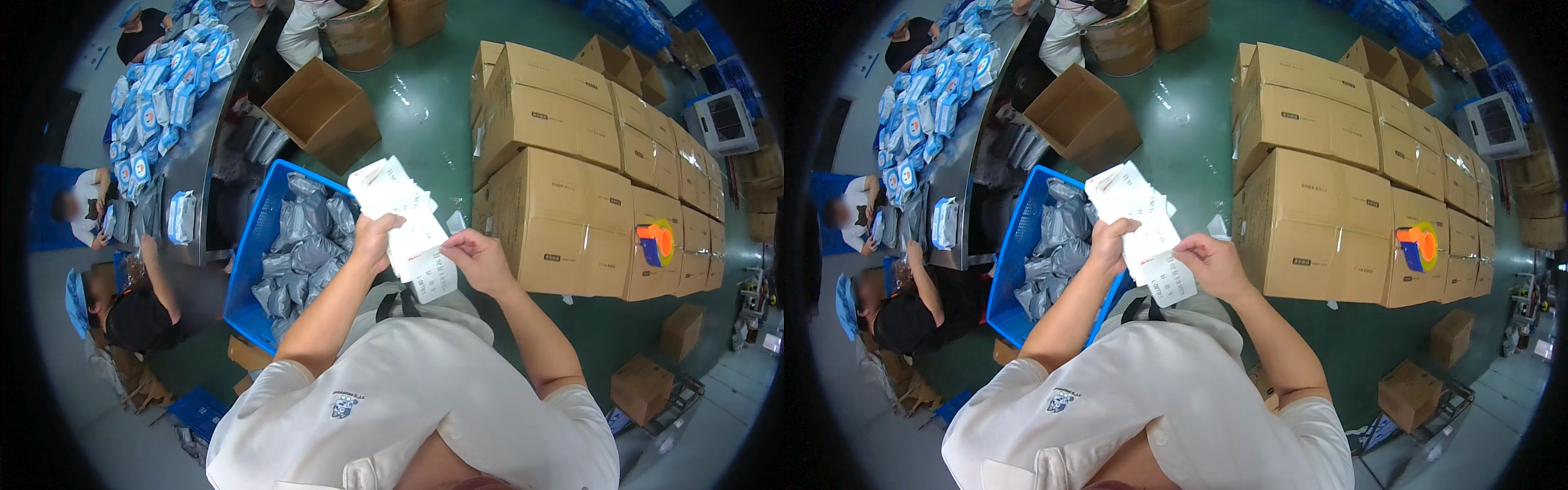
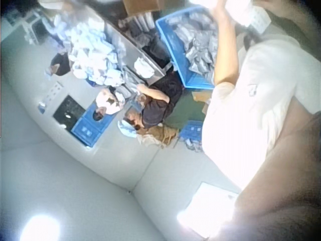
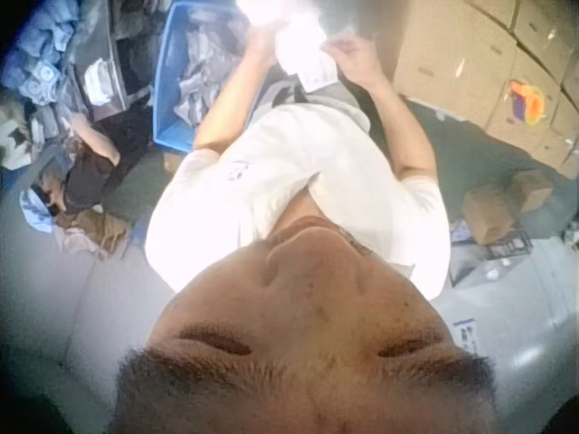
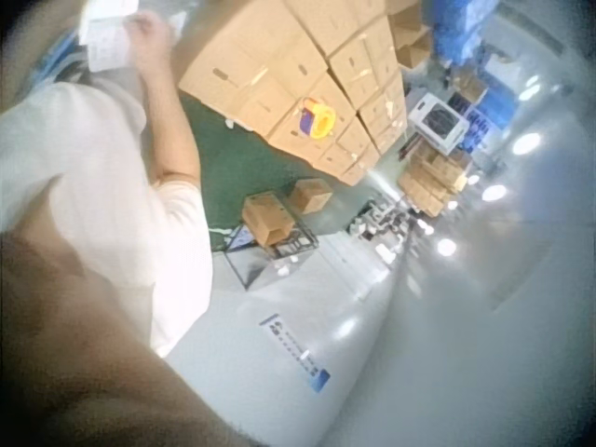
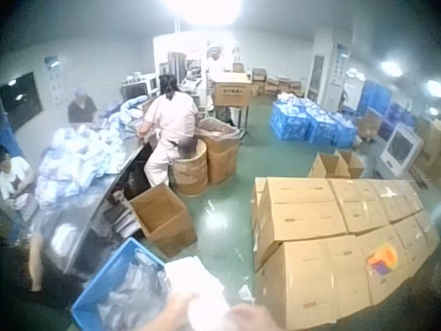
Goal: The person picks up cardboard boxes containing packaged items, folds the top flaps down by hand, and applies adhesive tape across the seams using a tape dispenser. The person handles multiple boxes sequentially, moving them to a stack after sealing each one.
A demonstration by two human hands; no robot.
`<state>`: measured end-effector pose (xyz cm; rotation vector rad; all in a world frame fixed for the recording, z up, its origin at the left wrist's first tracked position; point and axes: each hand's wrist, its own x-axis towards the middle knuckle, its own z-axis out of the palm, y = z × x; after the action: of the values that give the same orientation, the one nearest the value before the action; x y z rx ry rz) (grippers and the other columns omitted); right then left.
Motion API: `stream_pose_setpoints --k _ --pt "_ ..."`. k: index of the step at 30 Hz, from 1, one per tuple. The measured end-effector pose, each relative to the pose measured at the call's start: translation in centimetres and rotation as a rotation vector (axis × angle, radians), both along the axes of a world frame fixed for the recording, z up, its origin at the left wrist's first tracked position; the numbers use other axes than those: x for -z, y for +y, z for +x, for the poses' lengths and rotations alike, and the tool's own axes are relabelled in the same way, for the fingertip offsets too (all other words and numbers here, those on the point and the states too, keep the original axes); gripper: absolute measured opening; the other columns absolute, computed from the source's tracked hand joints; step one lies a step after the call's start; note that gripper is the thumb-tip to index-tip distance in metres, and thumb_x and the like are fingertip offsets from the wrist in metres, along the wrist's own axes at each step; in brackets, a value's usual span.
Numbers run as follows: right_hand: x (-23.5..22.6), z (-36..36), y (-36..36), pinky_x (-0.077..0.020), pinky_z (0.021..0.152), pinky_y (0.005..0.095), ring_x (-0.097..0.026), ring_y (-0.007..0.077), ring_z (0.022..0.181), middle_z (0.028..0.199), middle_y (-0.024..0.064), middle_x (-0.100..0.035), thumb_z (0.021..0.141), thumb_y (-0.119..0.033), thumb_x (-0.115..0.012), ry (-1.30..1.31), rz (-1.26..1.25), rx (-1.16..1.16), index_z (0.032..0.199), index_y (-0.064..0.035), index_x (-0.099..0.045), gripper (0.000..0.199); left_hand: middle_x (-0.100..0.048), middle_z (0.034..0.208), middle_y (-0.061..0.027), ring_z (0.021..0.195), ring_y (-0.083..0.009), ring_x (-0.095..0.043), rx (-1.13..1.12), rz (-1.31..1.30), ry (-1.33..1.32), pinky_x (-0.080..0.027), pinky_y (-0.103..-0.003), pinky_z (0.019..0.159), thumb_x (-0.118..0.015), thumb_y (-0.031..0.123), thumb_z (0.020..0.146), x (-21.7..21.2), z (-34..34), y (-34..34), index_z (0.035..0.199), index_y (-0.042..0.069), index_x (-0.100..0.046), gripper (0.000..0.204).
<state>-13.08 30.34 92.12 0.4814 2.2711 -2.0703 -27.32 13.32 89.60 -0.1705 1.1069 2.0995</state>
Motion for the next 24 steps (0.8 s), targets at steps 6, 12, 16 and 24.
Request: stream_pose_setpoints --k 6,12,16,24 --pt "1.7 -5.2 0.4 -0.053 0.08 0.0339 -0.065 0.022 0.098 0.098 0.008 -0.068 0.088 -0.011 -0.072 0.269 0.362 0.113 0.093 -0.0036 -0.067 0.01 -0.061 0.124 -0.0206 0.109 -0.037 -0.065 -0.085 -0.104 -0.059 -0.055 -0.048 0.095 -0.051 -0.008 0.074 3.4 -4.6 -0.9 0.137 -0.004 -0.045 0.063" --pt "4.1 -8.4 1.8 -0.0535 0.077 0.0299 -0.065 0.0179 0.089 0.11 0.0094 -0.066 0.093 -0.004 -0.066 0.138 0.261 0.38 0.101 -0.0024 -0.064 0.009 -0.063 0.12 -0.0193 0.108 -0.0376 -0.064 -0.226 -0.175 -0.065 -0.053 -0.049 0.096 -0.052 -0.009 0.071 8.6 -12.9 -4.8 0.132 -0.003 -0.049 0.062" --pt "8.0 -10.4 4.5 -0.0562 0.078 0.0276 -0.066 0.0158 0.091 0.106 0.0078 -0.065 0.096 -0.001 -0.062 0.241 -0.268 0.95 0.119 -0.0015 -0.054 0.024 -0.061 0.126 -0.0193 0.114 -0.0389 -0.063 -0.39 -0.256 -0.105 -0.052 -0.05 0.099 -0.053 -0.008 0.07 10.6 -22.0 -10.1 0.136 -0.005 -0.047 0.066" --pt "25.9 -25.8 11.1 -0.0558 0.091 0.0336 -0.062 0.0227 0.103 0.121 0.0138 -0.059 0.094 0.01 -0.055 0.409 -0.913 1.381 0.125 0.0034 -0.051 0.032 -0.062 0.128 -0.0205 0.114 -0.0384 -0.064 -0.372 -0.41 -0.079 -0.052 -0.051 0.101 -0.051 -0.003 0.077 13.0 -27.7 -19.5 0.134 -0.007 -0.05 0.057"
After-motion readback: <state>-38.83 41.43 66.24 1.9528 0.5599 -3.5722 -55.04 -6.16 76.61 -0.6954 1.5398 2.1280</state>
